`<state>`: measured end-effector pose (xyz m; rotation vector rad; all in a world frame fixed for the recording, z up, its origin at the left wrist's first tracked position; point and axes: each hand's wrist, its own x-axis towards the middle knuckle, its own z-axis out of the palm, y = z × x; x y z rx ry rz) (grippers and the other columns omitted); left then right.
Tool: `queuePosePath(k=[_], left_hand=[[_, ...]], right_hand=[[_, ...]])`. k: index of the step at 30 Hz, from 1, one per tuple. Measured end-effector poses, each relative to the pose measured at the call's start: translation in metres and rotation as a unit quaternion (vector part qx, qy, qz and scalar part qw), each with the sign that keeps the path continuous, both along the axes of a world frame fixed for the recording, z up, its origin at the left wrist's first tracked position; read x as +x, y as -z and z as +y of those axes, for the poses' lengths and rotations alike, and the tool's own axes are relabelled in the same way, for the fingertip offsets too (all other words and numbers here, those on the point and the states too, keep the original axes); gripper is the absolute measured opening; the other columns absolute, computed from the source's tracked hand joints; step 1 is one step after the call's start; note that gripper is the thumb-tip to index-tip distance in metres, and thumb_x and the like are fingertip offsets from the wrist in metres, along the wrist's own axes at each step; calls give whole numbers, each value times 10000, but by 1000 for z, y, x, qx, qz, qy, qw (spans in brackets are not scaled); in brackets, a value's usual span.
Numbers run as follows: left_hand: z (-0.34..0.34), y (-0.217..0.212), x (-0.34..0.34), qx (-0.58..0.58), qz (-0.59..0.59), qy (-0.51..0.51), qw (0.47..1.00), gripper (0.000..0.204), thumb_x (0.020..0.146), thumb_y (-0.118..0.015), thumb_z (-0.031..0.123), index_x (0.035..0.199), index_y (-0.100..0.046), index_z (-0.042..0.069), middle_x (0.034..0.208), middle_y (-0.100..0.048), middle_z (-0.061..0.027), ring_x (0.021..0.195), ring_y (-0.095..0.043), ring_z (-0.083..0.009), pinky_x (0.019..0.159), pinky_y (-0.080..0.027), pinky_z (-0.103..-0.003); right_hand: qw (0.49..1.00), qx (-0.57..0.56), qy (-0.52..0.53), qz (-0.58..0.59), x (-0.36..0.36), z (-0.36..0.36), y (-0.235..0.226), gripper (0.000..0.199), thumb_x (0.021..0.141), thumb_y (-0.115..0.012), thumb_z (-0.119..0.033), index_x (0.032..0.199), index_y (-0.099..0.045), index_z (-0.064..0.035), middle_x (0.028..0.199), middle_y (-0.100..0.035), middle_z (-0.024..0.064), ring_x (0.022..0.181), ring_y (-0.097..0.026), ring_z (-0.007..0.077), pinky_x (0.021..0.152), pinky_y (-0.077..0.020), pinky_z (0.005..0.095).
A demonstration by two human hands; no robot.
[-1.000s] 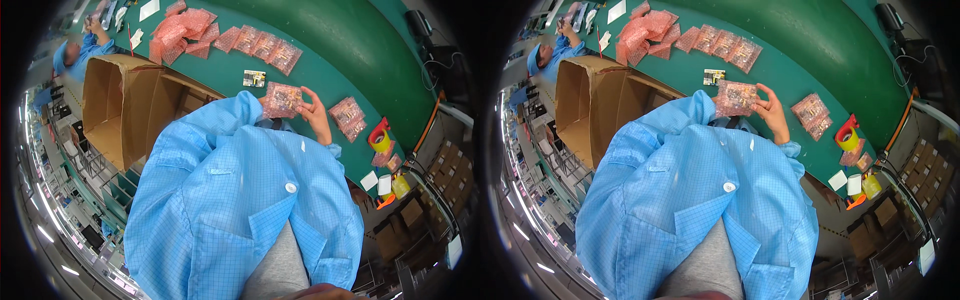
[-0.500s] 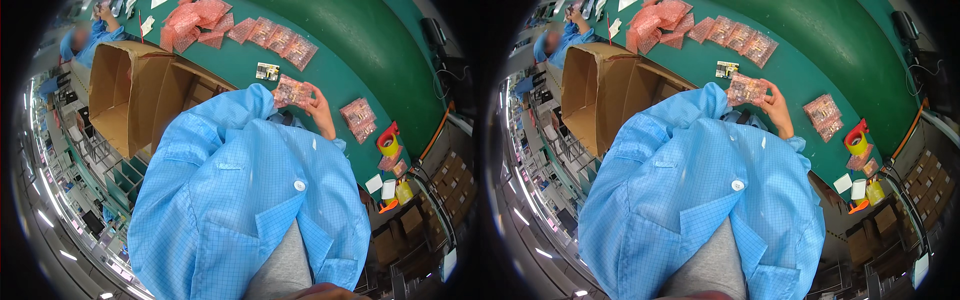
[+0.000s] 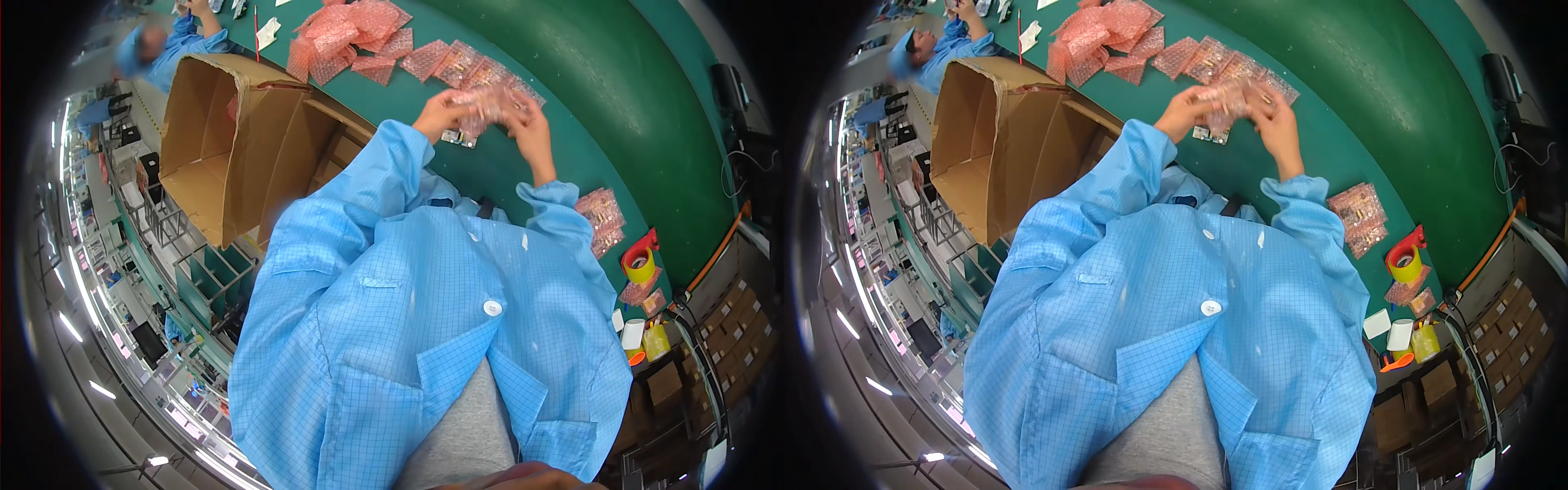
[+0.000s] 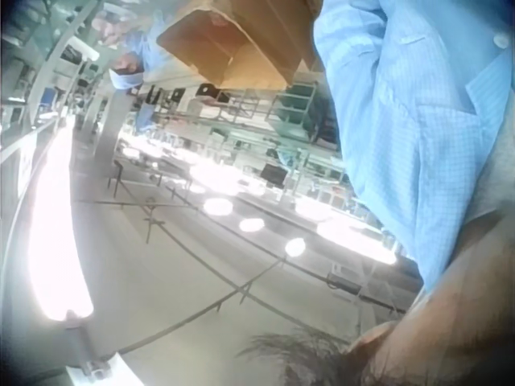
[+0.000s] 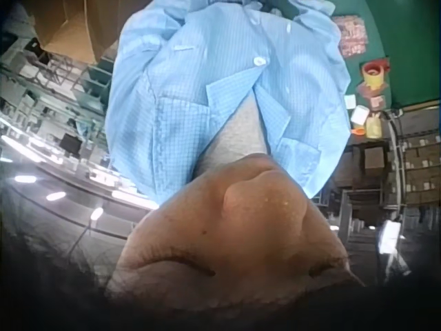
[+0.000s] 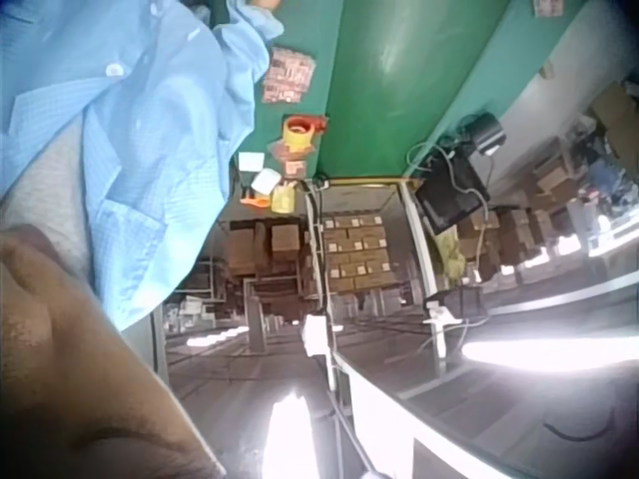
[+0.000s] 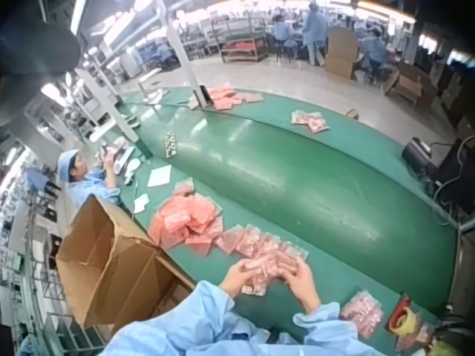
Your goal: Packing circuit boards into individual bubble wrap sleeves and placing them into cardboard boxes.
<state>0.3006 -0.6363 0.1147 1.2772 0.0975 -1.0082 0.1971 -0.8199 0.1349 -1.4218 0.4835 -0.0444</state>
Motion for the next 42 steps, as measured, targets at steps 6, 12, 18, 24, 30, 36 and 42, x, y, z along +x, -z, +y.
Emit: queuePosePath(k=[6, 12, 18, 24, 30, 36, 42], left_hand=[[-22, 30, 63, -3, -13, -200, 980, 378, 781, -737, 128, 1082, -524, 44, 951, -619, -72, 784, -629, -185, 656, -519, -334], [-22, 50, 83, 150, -223, -127, 955, 345, 769, -731, 204, 996, -574, -3, 903, -624, -127, 756, -626, -270, 668, -508, -369], [14, 54, 92, 338, -533, -31, 775, 356, 661, -712, 144, 952, -553, 14, 945, -554, -193, 911, -538, -385, 825, -448, -437], [35, 65, 96, 427, -549, 66, 715, 214, 678, -643, 98, 865, -552, 48, 945, -547, -181, 852, -556, -377, 749, -469, -454], [46, 34, 35, 321, -409, 6, 854, 153, 721, -597, 135, 808, -571, 11, 751, -612, -168, 661, -595, -330, 628, -486, -394], [70, 56, -28, 140, -170, 155, 963, 150, 722, -596, 102, 844, -578, 17, 742, -609, -145, 666, -592, -312, 621, -478, -381], [41, 30, -49, 351, -646, 123, 667, 302, 690, -670, 133, 969, -575, 62, 972, -551, -137, 917, -527, -348, 773, -435, -455]], right_hand=[[981, -183, 53, 35, -11, 34, 23, 444, 774, -714, -94, 1166, -516, -30, 953, -640, 66, 843, -572, 143, 697, -465, 265], [902, -408, -138, -31, -10, 66, 33, 654, 619, -786, -62, 1193, -479, 2, 1207, -505, 145, 1101, -479, 308, 916, -426, 386], [879, -445, -157, 61, -11, 71, 44, 731, 557, -813, -59, 1198, -464, -14, 1127, -468, 155, 1061, -473, 338, 919, -420, 398], [906, -376, -158, 111, -36, 70, 36, 666, 573, -819, -74, 1140, -470, -49, 1091, -470, 169, 1018, -507, 360, 869, -453, 414], [967, -129, -107, 191, -77, 43, 48, 679, 642, -797, -49, 1212, -429, -65, 1121, -557, 138, 952, -603, 288, 821, -503, 371], [992, 84, 37, 82, -123, 33, 76, 581, 802, -648, 31, 1302, -356, -17, 1155, -544, 163, 1008, -585, 216, 831, -500, 321], [984, 103, 88, 120, -149, 26, 92, 553, 812, -646, 4, 1287, -364, 21, 1109, -577, 162, 1009, -588, 219, 875, -474, 311]])
